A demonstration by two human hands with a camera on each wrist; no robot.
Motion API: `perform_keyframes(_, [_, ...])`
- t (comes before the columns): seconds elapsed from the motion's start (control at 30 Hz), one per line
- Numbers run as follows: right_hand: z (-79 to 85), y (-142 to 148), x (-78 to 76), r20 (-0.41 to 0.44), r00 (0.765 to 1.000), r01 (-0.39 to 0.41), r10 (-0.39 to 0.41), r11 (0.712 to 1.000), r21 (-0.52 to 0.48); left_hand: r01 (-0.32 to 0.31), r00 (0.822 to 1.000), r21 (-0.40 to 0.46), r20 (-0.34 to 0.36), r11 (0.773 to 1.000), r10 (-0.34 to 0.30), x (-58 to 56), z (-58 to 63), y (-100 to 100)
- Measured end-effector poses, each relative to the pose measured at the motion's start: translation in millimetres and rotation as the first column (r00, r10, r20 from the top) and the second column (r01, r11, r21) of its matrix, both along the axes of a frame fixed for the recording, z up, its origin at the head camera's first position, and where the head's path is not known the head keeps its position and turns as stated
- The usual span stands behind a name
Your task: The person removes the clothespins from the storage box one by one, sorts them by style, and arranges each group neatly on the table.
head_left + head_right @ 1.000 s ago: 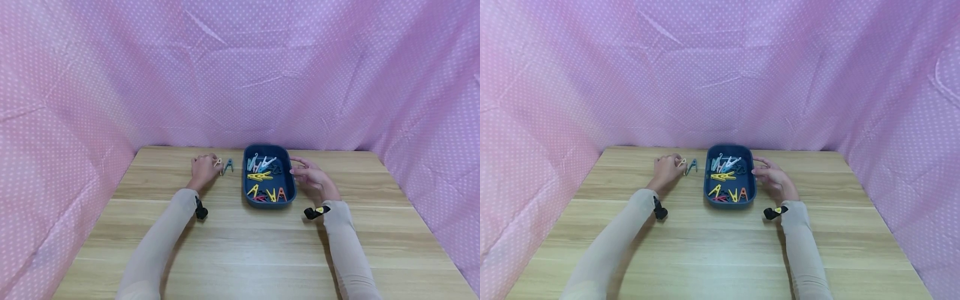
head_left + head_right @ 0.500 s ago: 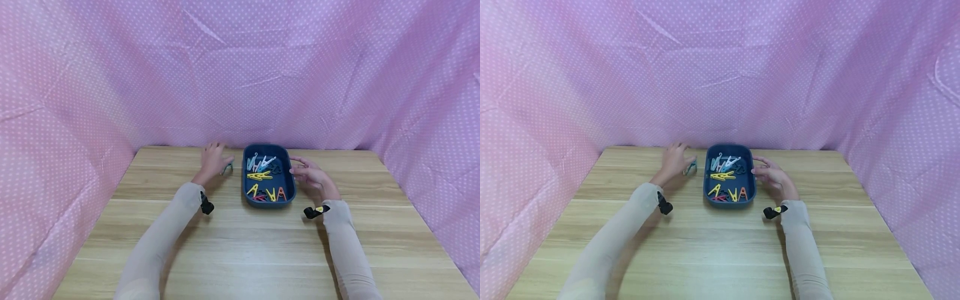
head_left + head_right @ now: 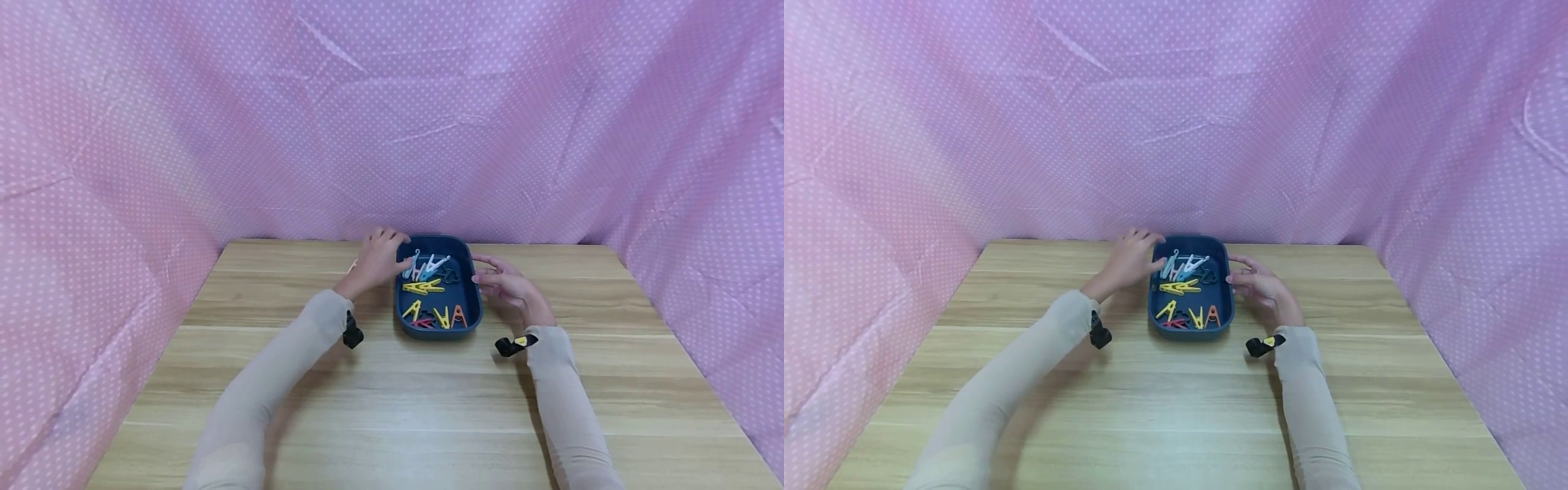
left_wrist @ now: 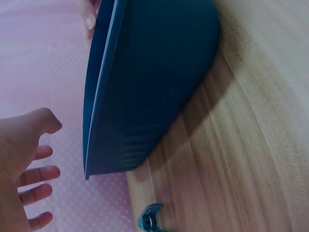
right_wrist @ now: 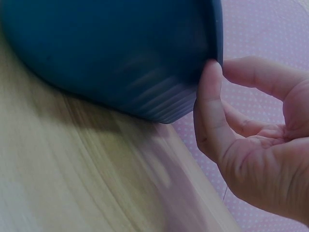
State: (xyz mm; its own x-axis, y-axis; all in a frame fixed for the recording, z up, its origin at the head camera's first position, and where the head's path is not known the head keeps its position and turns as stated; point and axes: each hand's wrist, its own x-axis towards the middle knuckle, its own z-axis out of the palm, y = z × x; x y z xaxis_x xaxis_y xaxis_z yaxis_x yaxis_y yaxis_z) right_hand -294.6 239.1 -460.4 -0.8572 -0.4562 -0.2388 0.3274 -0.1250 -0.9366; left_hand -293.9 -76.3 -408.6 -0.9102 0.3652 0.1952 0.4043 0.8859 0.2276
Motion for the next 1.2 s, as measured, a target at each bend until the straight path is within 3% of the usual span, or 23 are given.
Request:
perform_keyframes(0.23, [-1.4,0,0.0,-0.014,1.0,-0.003,0.002,1.0,-0.01,0.113,0.993,-0.061,0.046,0.992,-0.111,-4.2,-0.8,12])
perform_keyframes(0.5, [-1.4,1,-0.4,-0.016,1.0,-0.011,0.011,1.0,0.019,0.247,0.966,-0.096,0.097,0.964,-0.238,-5.1,-1.5,23])
perform_keyframes(0.8, [-4.6,4,-2.3,-0.042,0.999,-0.031,0.032,0.999,0.018,0.386,0.921,-0.159,0.122,0.909,-0.37,4.9,-7.8,49])
perform_keyframes(1.07, [-3.2,4,-1.1,-0.052,0.998,-0.045,0.045,0.999,0.003,0.486,0.858,-0.149,0.271,0.861,-0.437,14.1,-12.3,68])
perform_keyframes(1.2, [-2.1,4,-0.8,-0.052,0.998,-0.039,0.039,0.999,0.011,0.519,0.834,-0.156,0.306,0.841,-0.458,15.9,-13.5,73])
